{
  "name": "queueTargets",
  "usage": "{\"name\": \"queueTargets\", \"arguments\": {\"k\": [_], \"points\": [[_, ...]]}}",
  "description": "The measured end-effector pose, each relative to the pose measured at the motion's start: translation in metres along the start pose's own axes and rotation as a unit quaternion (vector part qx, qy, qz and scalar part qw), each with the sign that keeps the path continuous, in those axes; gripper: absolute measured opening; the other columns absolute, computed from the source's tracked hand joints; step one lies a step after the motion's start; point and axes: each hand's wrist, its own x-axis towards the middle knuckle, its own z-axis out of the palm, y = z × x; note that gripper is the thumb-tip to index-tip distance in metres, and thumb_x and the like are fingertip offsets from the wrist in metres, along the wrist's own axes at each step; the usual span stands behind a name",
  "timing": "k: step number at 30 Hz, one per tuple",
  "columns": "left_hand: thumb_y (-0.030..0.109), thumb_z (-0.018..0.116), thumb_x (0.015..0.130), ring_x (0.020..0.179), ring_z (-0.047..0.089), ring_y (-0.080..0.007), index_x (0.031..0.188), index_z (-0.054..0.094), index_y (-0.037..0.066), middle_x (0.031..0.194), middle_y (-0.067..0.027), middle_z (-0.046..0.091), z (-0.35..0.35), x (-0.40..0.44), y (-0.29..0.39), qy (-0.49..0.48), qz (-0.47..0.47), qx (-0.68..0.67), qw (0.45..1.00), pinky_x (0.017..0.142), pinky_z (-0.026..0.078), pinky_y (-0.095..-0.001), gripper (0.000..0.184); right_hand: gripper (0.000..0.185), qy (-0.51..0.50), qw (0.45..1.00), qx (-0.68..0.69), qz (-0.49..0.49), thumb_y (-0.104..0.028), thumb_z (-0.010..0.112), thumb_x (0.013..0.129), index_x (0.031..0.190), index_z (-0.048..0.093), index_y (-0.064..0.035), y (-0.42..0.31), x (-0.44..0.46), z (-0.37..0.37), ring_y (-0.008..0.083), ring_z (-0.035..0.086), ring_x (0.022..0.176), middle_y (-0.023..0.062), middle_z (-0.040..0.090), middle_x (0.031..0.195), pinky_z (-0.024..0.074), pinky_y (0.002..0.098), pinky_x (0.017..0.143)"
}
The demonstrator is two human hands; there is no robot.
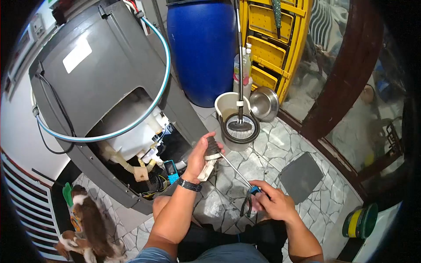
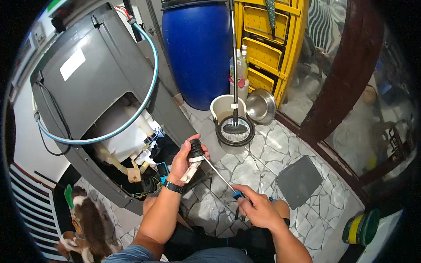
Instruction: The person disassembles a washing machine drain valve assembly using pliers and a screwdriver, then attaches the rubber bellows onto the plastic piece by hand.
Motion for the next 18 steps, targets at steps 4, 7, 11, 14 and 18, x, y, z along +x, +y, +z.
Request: {"name": "queueTargets", "arguments": {"k": [4, 7, 11, 14, 18], "points": [[0.048, 0.045, 0.111, 0.099, 0.071, -0.0233, 0.149, 0.044, 0.004, 0.109, -0.0146, 0.069, 0.001, 0.000, 0.001, -0.005, 0.010, 0.017, 1.000, 0.086, 0.058, -0.0353, 0.058, 0.042, -0.003, 1.000, 0.011, -0.025, -0.013, 0.053, 0.102, 0.143, 0.058, -0.0128, 0.011, -0.002, -0.005, 0.0147, 0.068, 0.066, 0.0066, 0.069, 0.077, 0.0549, 0.0317, 0.064], [0.048, 0.048, 0.110, 0.099, 0.071, -0.0255, 0.149, 0.043, 0.003, 0.108, -0.0163, 0.068, 0.001, 0.000, 0.000, -0.013, 0.000, 0.024, 1.000, 0.091, 0.059, -0.0394, 0.060, 0.041, 0.002, 1.000, -0.007, -0.019, -0.014, 0.054, 0.102, 0.143, 0.058, -0.0132, 0.002, -0.003, -0.007, 0.0232, 0.072, 0.069, 0.0101, 0.070, 0.079, 0.0563, 0.0371, 0.068], [0.048, 0.047, 0.110, 0.099, 0.071, -0.0252, 0.148, 0.044, 0.003, 0.107, -0.0162, 0.068, 0.001, 0.000, -0.005, -0.016, -0.010, 0.050, 0.999, 0.089, 0.059, -0.0391, 0.059, 0.041, 0.049, 0.994, -0.057, -0.085, -0.016, 0.056, 0.101, 0.142, 0.058, -0.0136, 0.007, 0.002, -0.005, 0.0356, 0.073, 0.076, 0.0153, 0.072, 0.084, 0.0564, 0.0439, 0.074], [0.049, 0.047, 0.110, 0.097, 0.072, -0.0251, 0.146, 0.046, 0.005, 0.106, -0.0143, 0.069, 0.003, 0.000, -0.006, -0.001, -0.028, 0.035, 0.999, 0.088, 0.060, -0.0389, 0.056, 0.039, 0.082, 0.986, -0.102, -0.106, -0.013, 0.057, 0.101, 0.139, 0.061, -0.0089, 0.004, 0.005, -0.001, 0.0268, 0.073, 0.071, 0.0140, 0.072, 0.079, 0.0555, 0.0376, 0.069], [0.050, 0.048, 0.109, 0.093, 0.073, -0.0251, 0.140, 0.052, 0.009, 0.103, -0.0107, 0.071, 0.004, -0.001, -0.017, 0.055, -0.087, -0.062, 0.993, 0.085, 0.059, -0.0384, 0.051, 0.041, 0.061, 0.995, -0.063, -0.050, -0.017, 0.060, 0.100, 0.141, 0.057, -0.0113, 0.007, 0.010, 0.015, 0.0461, 0.071, 0.091, 0.0253, 0.073, 0.095, 0.0548, 0.0502, 0.079]]}}
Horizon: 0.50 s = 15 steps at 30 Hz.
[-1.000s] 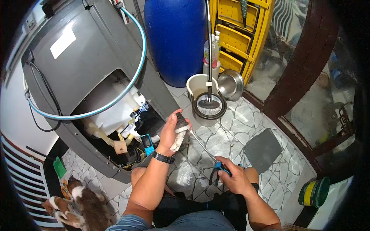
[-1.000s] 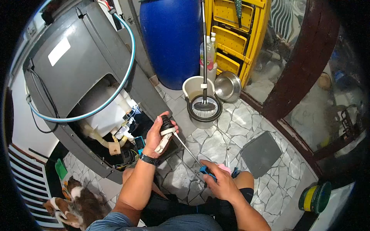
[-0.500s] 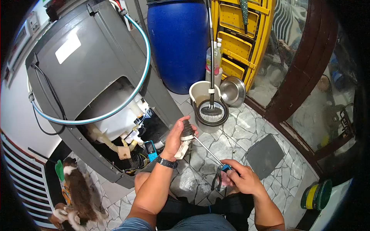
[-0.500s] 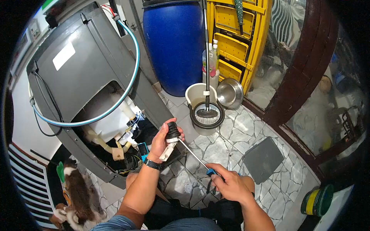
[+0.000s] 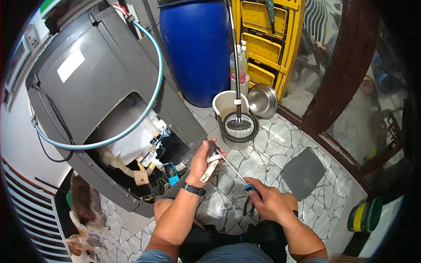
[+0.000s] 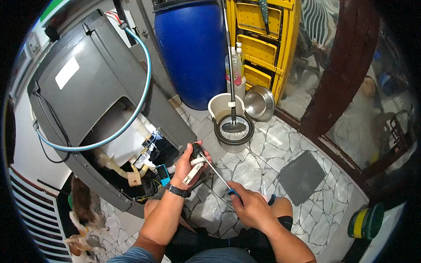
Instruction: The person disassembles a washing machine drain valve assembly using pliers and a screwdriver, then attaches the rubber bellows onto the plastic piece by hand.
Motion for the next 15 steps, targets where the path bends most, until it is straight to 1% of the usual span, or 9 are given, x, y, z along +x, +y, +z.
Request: {"name": "queueTargets", "arguments": {"k": [1, 2, 4, 6, 7, 8, 11, 13, 15], "points": [[0.051, 0.048, 0.109, 0.094, 0.073, -0.0245, 0.140, 0.051, 0.007, 0.104, -0.0124, 0.070, -0.001, 0.000, -0.001, 0.011, 0.010, 0.020, 1.000, 0.082, 0.060, -0.0363, 0.054, 0.042, 0.020, 0.999, -0.002, -0.042, -0.016, 0.060, 0.100, 0.141, 0.057, -0.0102, 0.002, 0.001, 0.003, 0.0471, 0.070, 0.091, 0.0264, 0.072, 0.095, 0.0544, 0.0512, 0.079], [0.052, 0.048, 0.109, 0.095, 0.073, -0.0238, 0.141, 0.050, 0.005, 0.105, -0.0141, 0.070, -0.002, 0.000, 0.000, 0.021, 0.021, 0.040, 0.999, 0.079, 0.060, -0.0341, 0.057, 0.042, 0.020, 0.999, 0.000, -0.043, -0.016, 0.060, 0.100, 0.141, 0.057, -0.0102, -0.002, 0.000, -0.001, 0.0471, 0.070, 0.091, 0.0264, 0.072, 0.095, 0.0544, 0.0512, 0.079], [0.052, 0.047, 0.110, 0.093, 0.073, -0.0231, 0.141, 0.050, 0.004, 0.104, -0.0139, 0.070, -0.001, 0.000, 0.003, 0.018, 0.032, 0.050, 0.998, 0.078, 0.059, -0.0336, 0.057, 0.042, -0.017, 0.999, -0.029, -0.009, -0.015, 0.060, 0.099, 0.140, 0.057, -0.0082, -0.018, -0.004, -0.017, 0.0474, 0.069, 0.091, 0.0266, 0.072, 0.096, 0.0541, 0.0525, 0.078], [0.052, 0.046, 0.110, 0.092, 0.072, -0.0224, 0.140, 0.050, 0.004, 0.103, -0.0137, 0.070, 0.001, 0.000, 0.006, 0.014, 0.041, 0.059, 0.997, 0.078, 0.059, -0.0331, 0.057, 0.042, -0.022, 0.999, -0.042, -0.006, -0.014, 0.061, 0.099, 0.140, 0.057, -0.0078, -0.031, -0.005, -0.029, 0.0467, 0.069, 0.091, 0.0267, 0.072, 0.097, 0.0545, 0.0522, 0.078], [0.051, 0.045, 0.111, 0.091, 0.072, -0.0214, 0.140, 0.050, 0.003, 0.102, -0.0135, 0.070, 0.002, 0.000, 0.006, 0.009, 0.043, 0.094, 0.995, 0.077, 0.059, -0.0327, 0.057, 0.042, -0.028, 0.998, -0.057, 0.000, -0.013, 0.061, 0.098, 0.140, 0.057, -0.0074, -0.033, -0.006, -0.031, 0.0459, 0.070, 0.092, 0.0268, 0.072, 0.098, 0.0548, 0.0518, 0.079], [0.051, 0.044, 0.111, 0.089, 0.071, -0.0205, 0.140, 0.051, 0.003, 0.101, -0.0132, 0.069, 0.003, 0.000, 0.006, 0.003, 0.046, 0.128, 0.991, 0.077, 0.059, -0.0323, 0.057, 0.042, -0.026, 0.998, -0.055, 0.002, -0.013, 0.061, 0.098, 0.140, 0.057, -0.0074, -0.032, -0.005, -0.032, 0.0459, 0.070, 0.092, 0.0268, 0.072, 0.098, 0.0548, 0.0518, 0.079], [0.049, 0.042, 0.112, 0.088, 0.070, -0.0194, 0.140, 0.051, 0.002, 0.100, -0.0130, 0.069, 0.003, 0.001, 0.005, -0.014, 0.033, 0.159, 0.987, 0.077, 0.058, -0.0322, 0.056, 0.041, -0.031, 0.996, -0.082, -0.018, -0.013, 0.061, 0.098, 0.139, 0.057, -0.0066, -0.017, 0.001, -0.024, 0.0452, 0.070, 0.093, 0.0264, 0.072, 0.102, 0.0557, 0.0512, 0.078], [0.049, 0.042, 0.112, 0.087, 0.070, -0.0195, 0.140, 0.051, 0.002, 0.100, -0.0130, 0.069, 0.003, 0.002, 0.004, -0.008, 0.048, 0.159, 0.986, 0.078, 0.058, -0.0324, 0.055, 0.042, 0.062, 0.990, -0.054, -0.119, -0.012, 0.062, 0.098, 0.139, 0.057, -0.0066, 0.012, 0.003, 0.001, 0.0450, 0.070, 0.094, 0.0252, 0.073, 0.103, 0.0560, 0.0501, 0.079], [0.048, 0.042, 0.112, 0.087, 0.069, -0.0196, 0.140, 0.052, 0.001, 0.099, -0.0129, 0.069, 0.004, 0.003, 0.003, -0.002, 0.067, 0.158, 0.985, 0.078, 0.058, -0.0326, 0.055, 0.042, 0.062, 0.991, -0.023, -0.114, -0.011, 0.062, 0.098, 0.139, 0.057, -0.0071, 0.019, 0.000, 0.012, 0.0447, 0.071, 0.094, 0.0247, 0.073, 0.104, 0.0563, 0.0494, 0.080]]}}
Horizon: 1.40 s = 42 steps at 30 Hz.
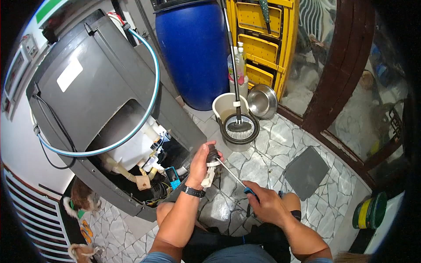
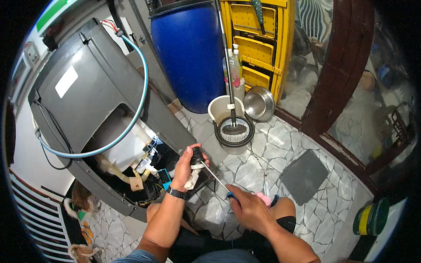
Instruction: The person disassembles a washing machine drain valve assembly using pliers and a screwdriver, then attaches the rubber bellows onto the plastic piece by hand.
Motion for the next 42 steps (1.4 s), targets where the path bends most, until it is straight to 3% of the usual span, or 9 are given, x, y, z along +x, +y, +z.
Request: {"name": "queueTargets", "arguments": {"k": [3, 5, 17, 26, 30, 33, 39, 41, 42], "points": [[0.047, 0.042, 0.112, 0.086, 0.069, -0.0199, 0.139, 0.052, 0.001, 0.099, -0.0127, 0.069, 0.001, -0.001, -0.003, 0.038, -0.016, -0.027, 0.999, 0.079, 0.057, -0.0324, 0.054, 0.042, 0.000, 0.999, 0.045, 0.006, -0.011, 0.063, 0.098, 0.140, 0.058, -0.0089, 0.004, 0.000, 0.007, 0.0436, 0.072, 0.096, 0.0241, 0.073, 0.106, 0.0566, 0.0474, 0.082], [0.052, 0.048, 0.109, 0.085, 0.071, -0.0226, 0.140, 0.052, 0.003, 0.097, -0.0117, 0.068, -0.001, 0.000, -0.004, 0.028, -0.021, -0.017, 0.999, 0.078, 0.061, -0.0362, 0.058, 0.042, -0.019, 0.999, 0.026, 0.040, -0.011, 0.063, 0.098, 0.140, 0.058, -0.0089, -0.001, 0.000, -0.001, 0.0428, 0.072, 0.095, 0.0236, 0.074, 0.108, 0.0567, 0.0472, 0.081], [0.051, 0.048, 0.109, 0.084, 0.071, -0.0210, 0.139, 0.052, 0.005, 0.098, -0.0104, 0.069, -0.002, 0.001, 0.003, 0.024, -0.006, 0.006, 1.000, 0.077, 0.060, -0.0351, 0.055, 0.042, -0.037, 0.998, 0.026, 0.054, -0.012, 0.063, 0.098, 0.139, 0.060, -0.0081, 0.000, 0.003, -0.005, 0.0405, 0.072, 0.098, 0.0224, 0.074, 0.110, 0.0566, 0.0447, 0.082], [0.051, 0.046, 0.110, 0.083, 0.070, -0.0205, 0.140, 0.051, 0.004, 0.098, -0.0097, 0.068, 0.000, 0.001, 0.003, 0.043, -0.009, -0.017, 0.999, 0.076, 0.061, -0.0361, 0.056, 0.041, -0.015, 0.996, 0.067, 0.054, -0.011, 0.060, 0.100, 0.140, 0.059, -0.0052, 0.001, 0.002, 0.009, 0.0436, 0.072, 0.102, 0.0259, 0.072, 0.117, 0.0563, 0.0448, 0.087], [0.052, 0.046, 0.110, 0.082, 0.070, -0.0207, 0.142, 0.049, 0.004, 0.097, -0.0102, 0.067, 0.002, 0.002, -0.005, 0.045, -0.011, -0.046, 0.998, 0.076, 0.061, -0.0362, 0.057, 0.042, 0.019, 0.998, 0.053, 0.011, -0.012, 0.059, 0.100, 0.141, 0.057, -0.0046, 0.006, -0.001, 0.024, 0.0454, 0.072, 0.101, 0.0285, 0.071, 0.116, 0.0559, 0.0461, 0.087], [0.053, 0.046, 0.110, 0.082, 0.070, -0.0205, 0.140, 0.050, 0.005, 0.098, -0.0109, 0.067, 0.005, 0.001, -0.011, 0.053, -0.006, -0.039, 0.998, 0.075, 0.061, -0.0364, 0.057, 0.043, -0.022, 0.990, 0.093, 0.104, -0.013, 0.058, 0.101, 0.143, 0.055, -0.0049, 0.000, -0.003, 0.024, 0.0471, 0.071, 0.101, 0.0310, 0.070, 0.114, 0.0553, 0.0487, 0.086], [0.054, 0.046, 0.109, 0.082, 0.070, -0.0199, 0.136, 0.051, 0.008, 0.097, -0.0106, 0.066, 0.004, 0.002, -0.013, 0.058, 0.028, 0.025, 0.998, 0.073, 0.061, -0.0353, 0.053, 0.044, -0.008, 0.997, 0.067, 0.047, -0.016, 0.059, 0.102, 0.144, 0.052, -0.0056, 0.006, -0.002, 0.028, 0.0491, 0.070, 0.097, 0.0304, 0.071, 0.105, 0.0546, 0.0520, 0.083], [0.052, 0.050, 0.108, 0.082, 0.070, -0.0191, 0.137, 0.051, 0.011, 0.096, -0.0094, 0.066, 0.004, 0.001, -0.016, 0.059, 0.009, -0.003, 0.998, 0.072, 0.060, -0.0343, 0.051, 0.044, -0.017, 0.993, 0.082, 0.084, -0.015, 0.059, 0.102, 0.144, 0.054, -0.0037, 0.006, -0.004, 0.037, 0.0400, 0.073, 0.100, 0.0248, 0.072, 0.108, 0.0550, 0.0432, 0.086], [0.052, 0.050, 0.108, 0.082, 0.070, -0.0191, 0.137, 0.051, 0.011, 0.096, -0.0094, 0.066, 0.005, 0.000, -0.015, 0.061, 0.008, -0.004, 0.998, 0.072, 0.060, -0.0343, 0.051, 0.044, -0.019, 0.993, 0.082, 0.085, -0.015, 0.059, 0.102, 0.144, 0.054, -0.0037, 0.008, -0.002, 0.038, 0.0400, 0.073, 0.100, 0.0248, 0.072, 0.108, 0.0550, 0.0432, 0.086]]}}
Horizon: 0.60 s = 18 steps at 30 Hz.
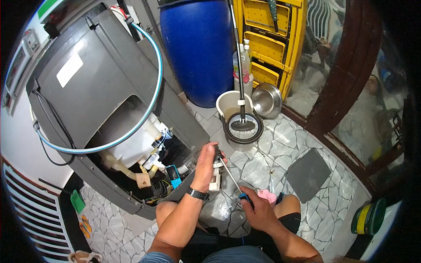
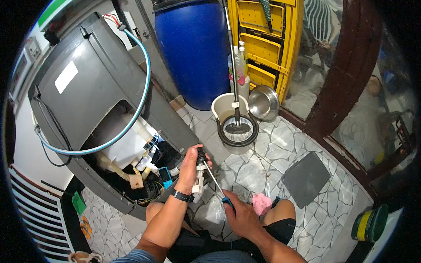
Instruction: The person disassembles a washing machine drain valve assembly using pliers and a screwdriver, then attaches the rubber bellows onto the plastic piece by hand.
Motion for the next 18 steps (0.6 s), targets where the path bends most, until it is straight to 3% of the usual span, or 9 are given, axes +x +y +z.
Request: {"name": "queueTargets", "arguments": {"k": [2, 5, 6, 9, 12, 14, 15, 17, 18], "points": [[0.043, 0.059, 0.107, 0.083, 0.069, -0.0170, 0.138, 0.051, 0.013, 0.096, -0.0070, 0.065, 0.004, -0.003, 0.000, -0.001, 0.000, 0.028, 1.000, 0.071, 0.059, -0.0318, 0.044, 0.044, 0.035, 0.997, -0.024, -0.069, -0.019, 0.059, 0.103, 0.144, 0.051, -0.0070, 0.004, 0.002, -0.001, 0.0485, 0.071, 0.094, 0.0295, 0.071, 0.098, 0.0547, 0.0527, 0.079], [0.031, 0.066, 0.105, 0.084, 0.069, -0.0150, 0.138, 0.051, 0.014, 0.095, -0.0047, 0.064, 0.009, -0.003, -0.002, 0.012, 0.012, 0.064, 0.998, 0.070, 0.058, -0.0290, 0.040, 0.045, -0.001, 1.000, -0.016, 0.002, -0.020, 0.060, 0.103, 0.145, 0.051, -0.0069, 0.001, 0.001, -0.004, 0.0475, 0.071, 0.094, 0.0296, 0.071, 0.098, 0.0554, 0.0514, 0.078], [0.021, 0.070, 0.102, 0.084, 0.067, -0.0130, 0.138, 0.051, 0.014, 0.096, -0.0031, 0.064, 0.011, -0.004, -0.002, 0.005, 0.033, 0.074, 0.997, 0.070, 0.057, -0.0271, 0.041, 0.045, 0.002, 1.000, -0.015, 0.001, -0.020, 0.060, 0.103, 0.145, 0.051, -0.0069, -0.001, 0.001, -0.001, 0.0475, 0.071, 0.094, 0.0296, 0.071, 0.098, 0.0554, 0.0514, 0.078], [0.015, 0.072, 0.100, 0.082, 0.065, -0.0115, 0.138, 0.051, 0.014, 0.098, -0.0021, 0.063, 0.013, -0.003, -0.008, 0.016, 0.060, 0.069, 0.996, 0.071, 0.058, -0.0270, 0.044, 0.047, 0.021, 1.000, 0.006, -0.006, -0.021, 0.061, 0.102, 0.146, 0.050, -0.0066, 0.005, -0.003, 0.011, 0.0475, 0.071, 0.094, 0.0283, 0.072, 0.101, 0.0554, 0.0517, 0.079], [0.010, 0.072, 0.099, 0.080, 0.064, -0.0105, 0.138, 0.052, 0.014, 0.098, -0.0013, 0.063, 0.012, -0.003, -0.011, 0.023, 0.069, 0.085, 0.994, 0.071, 0.057, -0.0263, 0.044, 0.048, 0.077, 0.991, -0.046, -0.103, -0.021, 0.061, 0.103, 0.147, 0.050, -0.0070, 0.023, -0.001, 0.022, 0.0394, 0.074, 0.084, 0.0213, 0.073, 0.093, 0.0560, 0.0466, 0.075], [0.010, 0.071, 0.099, 0.080, 0.064, -0.0105, 0.137, 0.052, 0.013, 0.097, -0.0012, 0.063, 0.014, -0.001, -0.014, 0.030, 0.078, 0.105, 0.991, 0.070, 0.057, -0.0261, 0.043, 0.047, -0.004, 0.991, 0.130, 0.038, -0.019, 0.060, 0.104, 0.149, 0.049, -0.0075, 0.030, -0.002, 0.031, 0.0234, 0.070, 0.074, 0.0131, 0.069, 0.085, 0.0552, 0.0388, 0.070], [0.011, 0.072, 0.098, 0.083, 0.063, -0.0106, 0.136, 0.054, 0.010, 0.097, -0.0019, 0.063, 0.018, -0.001, -0.013, 0.052, 0.084, 0.111, 0.989, 0.073, 0.055, -0.0268, 0.042, 0.047, -0.003, 0.991, 0.130, 0.038, -0.019, 0.060, 0.104, 0.149, 0.049, -0.0075, 0.028, -0.003, 0.039, 0.0234, 0.070, 0.074, 0.0131, 0.069, 0.085, 0.0552, 0.0388, 0.070], [0.011, 0.073, 0.097, 0.085, 0.062, -0.0106, 0.135, 0.056, 0.007, 0.097, -0.0025, 0.063, 0.020, 0.000, -0.014, 0.079, 0.092, 0.116, 0.986, 0.075, 0.053, -0.0275, 0.042, 0.045, 0.022, 0.977, 0.200, 0.068, -0.014, 0.058, 0.106, 0.149, 0.049, -0.0078, 0.022, -0.001, 0.054, 0.0070, 0.055, 0.065, 0.0013, 0.058, 0.079, 0.0481, 0.0268, 0.059], [0.011, 0.073, 0.097, 0.084, 0.062, -0.0104, 0.134, 0.056, 0.008, 0.097, -0.0021, 0.064, 0.018, 0.002, -0.015, 0.090, 0.108, 0.116, 0.983, 0.074, 0.052, -0.0272, 0.041, 0.045, 0.018, 0.977, 0.200, 0.066, -0.014, 0.058, 0.106, 0.149, 0.049, -0.0078, 0.023, 0.001, 0.055, 0.0070, 0.055, 0.065, 0.0013, 0.058, 0.079, 0.0481, 0.0268, 0.059]]}}
